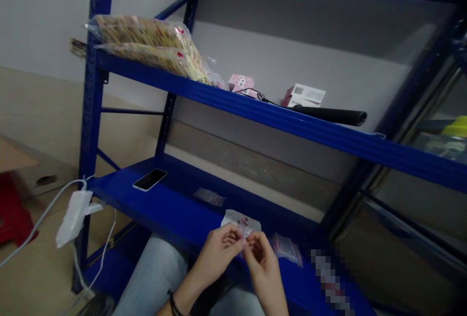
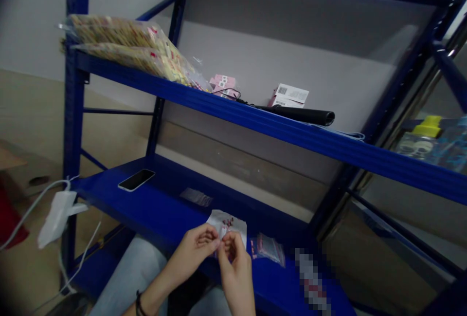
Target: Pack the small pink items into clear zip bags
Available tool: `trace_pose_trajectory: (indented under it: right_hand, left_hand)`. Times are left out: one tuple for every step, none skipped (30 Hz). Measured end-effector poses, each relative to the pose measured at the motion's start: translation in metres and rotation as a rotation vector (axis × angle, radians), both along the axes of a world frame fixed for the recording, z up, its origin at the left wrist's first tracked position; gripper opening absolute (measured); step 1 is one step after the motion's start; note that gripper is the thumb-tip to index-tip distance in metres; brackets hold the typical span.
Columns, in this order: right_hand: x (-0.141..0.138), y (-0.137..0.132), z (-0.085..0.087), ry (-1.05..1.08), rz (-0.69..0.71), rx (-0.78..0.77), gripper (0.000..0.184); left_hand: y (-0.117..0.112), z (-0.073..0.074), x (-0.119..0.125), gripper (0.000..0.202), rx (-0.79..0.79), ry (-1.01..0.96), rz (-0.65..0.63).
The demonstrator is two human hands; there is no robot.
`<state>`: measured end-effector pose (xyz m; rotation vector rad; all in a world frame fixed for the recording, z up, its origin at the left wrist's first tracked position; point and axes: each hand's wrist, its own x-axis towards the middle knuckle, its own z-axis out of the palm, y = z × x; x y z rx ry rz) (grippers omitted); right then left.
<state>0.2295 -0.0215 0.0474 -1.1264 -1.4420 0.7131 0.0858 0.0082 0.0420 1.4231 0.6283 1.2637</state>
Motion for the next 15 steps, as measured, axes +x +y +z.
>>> trace_pose_trajectory:
  right_hand:
    - [-0.006,0.0,-0.004,0.0,0.019,0.001,0.025]
    - [-0.011,0.0,-0.009,0.0,0.029,-0.002,0.023]
    - [-0.015,0.001,-0.013,-0.004,0.032,-0.007,0.023]
    - [-0.018,0.002,-0.017,-0.013,0.027,-0.009,0.022]
    - [-0.02,0.002,-0.02,-0.032,0.017,-0.004,0.022]
    - [-0.021,0.002,-0.022,-0.064,0.0,0.011,0.021]
    - [-0.022,0.002,-0.023,-0.107,-0.02,0.032,0.021]
    - [-0.022,0.0,-0.022,-0.163,-0.036,0.054,0.021]
    - [-0.022,-0.002,-0.02,-0.229,-0.043,0.067,0.022]
    - [-0.022,-0.005,-0.016,-0.303,-0.037,0.065,0.023]
    - [-0.022,-0.009,-0.012,-0.378,-0.01,0.046,0.024]
    - [-0.023,-0.012,-0.006,-0.447,0.03,0.019,0.025]
    - [-0.024,-0.016,-0.001,-0.508,0.078,-0.009,0.026]
    - [-0.025,-0.019,0.004,-0.557,0.121,-0.03,0.026]
    - [-0.027,-0.021,0.008,-0.598,0.146,-0.042,0.026]
  left_hand:
    - [0.0,-0.001,-0.002,0.018,0.001,0.012,0.01]
    - [0.0,-0.003,-0.005,0.019,0.005,0.038,0.023]
    - [0.0,-0.005,-0.007,0.021,0.014,0.082,0.043]
    - [0.0,-0.008,-0.009,0.024,0.033,0.145,0.078]
    - [-0.001,-0.01,-0.012,0.025,0.061,0.226,0.126]
    - [-0.002,-0.013,-0.015,0.024,0.096,0.315,0.186]
    - [-0.003,-0.014,-0.018,0.023,0.132,0.403,0.245]
    - [-0.005,-0.015,-0.022,0.022,0.166,0.482,0.293]
    - [-0.007,-0.015,-0.027,0.021,0.193,0.551,0.32]
    - [-0.009,-0.014,-0.031,0.02,0.212,0.61,0.323]
    - [-0.011,-0.012,-0.035,0.019,0.226,0.664,0.311]
    - [-0.014,-0.009,-0.039,0.017,0.243,0.718,0.293]
    - [-0.016,-0.007,-0.042,0.015,0.263,0.771,0.278]
    - [-0.017,-0.004,-0.044,0.014,0.283,0.817,0.27]
    - [-0.019,-0.001,-0.046,0.013,0.302,0.855,0.259]
